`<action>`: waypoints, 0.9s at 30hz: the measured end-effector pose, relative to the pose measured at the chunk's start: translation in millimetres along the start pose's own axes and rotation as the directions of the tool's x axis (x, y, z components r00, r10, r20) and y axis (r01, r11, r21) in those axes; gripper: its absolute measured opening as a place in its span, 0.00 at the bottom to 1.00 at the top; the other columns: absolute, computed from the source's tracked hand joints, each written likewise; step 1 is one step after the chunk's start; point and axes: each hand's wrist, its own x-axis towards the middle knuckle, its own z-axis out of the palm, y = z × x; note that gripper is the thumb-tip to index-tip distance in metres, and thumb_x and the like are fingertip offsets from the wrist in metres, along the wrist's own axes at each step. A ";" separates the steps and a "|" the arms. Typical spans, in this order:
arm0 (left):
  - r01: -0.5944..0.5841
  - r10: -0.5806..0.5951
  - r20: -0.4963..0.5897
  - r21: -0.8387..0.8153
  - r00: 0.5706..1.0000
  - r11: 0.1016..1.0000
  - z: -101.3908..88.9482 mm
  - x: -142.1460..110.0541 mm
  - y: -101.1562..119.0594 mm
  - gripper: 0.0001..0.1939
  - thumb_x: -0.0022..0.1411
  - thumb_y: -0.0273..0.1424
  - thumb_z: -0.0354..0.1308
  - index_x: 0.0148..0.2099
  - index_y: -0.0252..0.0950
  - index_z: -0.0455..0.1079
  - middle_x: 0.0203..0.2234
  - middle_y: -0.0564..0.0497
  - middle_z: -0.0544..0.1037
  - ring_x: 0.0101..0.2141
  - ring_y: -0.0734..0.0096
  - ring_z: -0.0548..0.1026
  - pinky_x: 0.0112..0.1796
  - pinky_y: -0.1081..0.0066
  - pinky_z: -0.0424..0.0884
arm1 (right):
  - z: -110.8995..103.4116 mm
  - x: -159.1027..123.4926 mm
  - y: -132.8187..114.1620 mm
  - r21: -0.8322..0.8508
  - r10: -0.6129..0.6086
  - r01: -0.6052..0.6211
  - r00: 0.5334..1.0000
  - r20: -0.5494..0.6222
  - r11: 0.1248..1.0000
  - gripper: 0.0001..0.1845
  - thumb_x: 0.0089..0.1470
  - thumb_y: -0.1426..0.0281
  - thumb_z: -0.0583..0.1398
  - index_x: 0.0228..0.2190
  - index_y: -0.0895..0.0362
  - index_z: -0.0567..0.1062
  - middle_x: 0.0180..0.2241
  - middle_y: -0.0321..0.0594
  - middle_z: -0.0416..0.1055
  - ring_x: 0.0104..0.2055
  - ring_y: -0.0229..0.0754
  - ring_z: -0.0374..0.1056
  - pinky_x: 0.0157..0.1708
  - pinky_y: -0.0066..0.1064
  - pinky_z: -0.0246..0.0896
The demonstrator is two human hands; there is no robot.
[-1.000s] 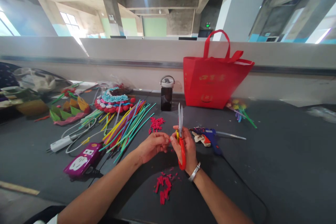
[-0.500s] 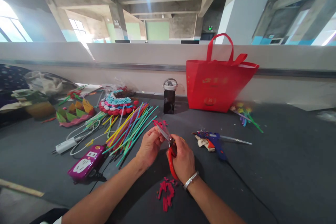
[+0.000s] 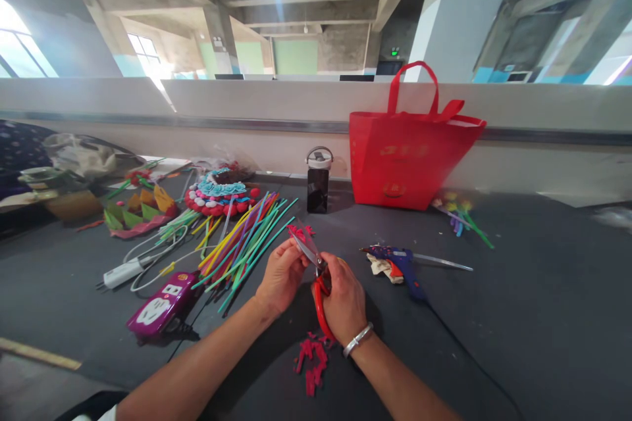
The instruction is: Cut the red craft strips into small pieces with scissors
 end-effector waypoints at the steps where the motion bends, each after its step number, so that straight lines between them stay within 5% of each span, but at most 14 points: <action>1: 0.000 0.000 0.001 0.003 1.000 1.000 -0.2 0.1 -0.2 0.07 0.54 0.29 0.63 0.27 0.33 0.70 0.19 0.55 0.69 0.23 0.78 0.64 0.30 0.76 0.60 | -0.2 0.0 -0.1 0.006 0.006 -0.006 1.000 0.005 1.000 0.24 0.49 0.76 0.56 0.50 0.56 0.67 0.44 0.44 0.73 0.45 0.46 0.70 0.45 0.38 0.67; 27: 0.001 -0.001 -0.008 0.007 1.000 1.000 -1.4 0.1 -3.0 0.08 0.54 0.31 0.64 0.27 0.33 0.71 0.17 0.55 0.68 0.22 0.78 0.63 0.29 0.75 0.59 | -0.4 -2.2 -0.4 0.005 -0.007 0.007 1.000 -0.006 1.000 0.22 0.50 0.76 0.56 0.49 0.56 0.68 0.41 0.43 0.75 0.42 0.45 0.73 0.42 0.35 0.69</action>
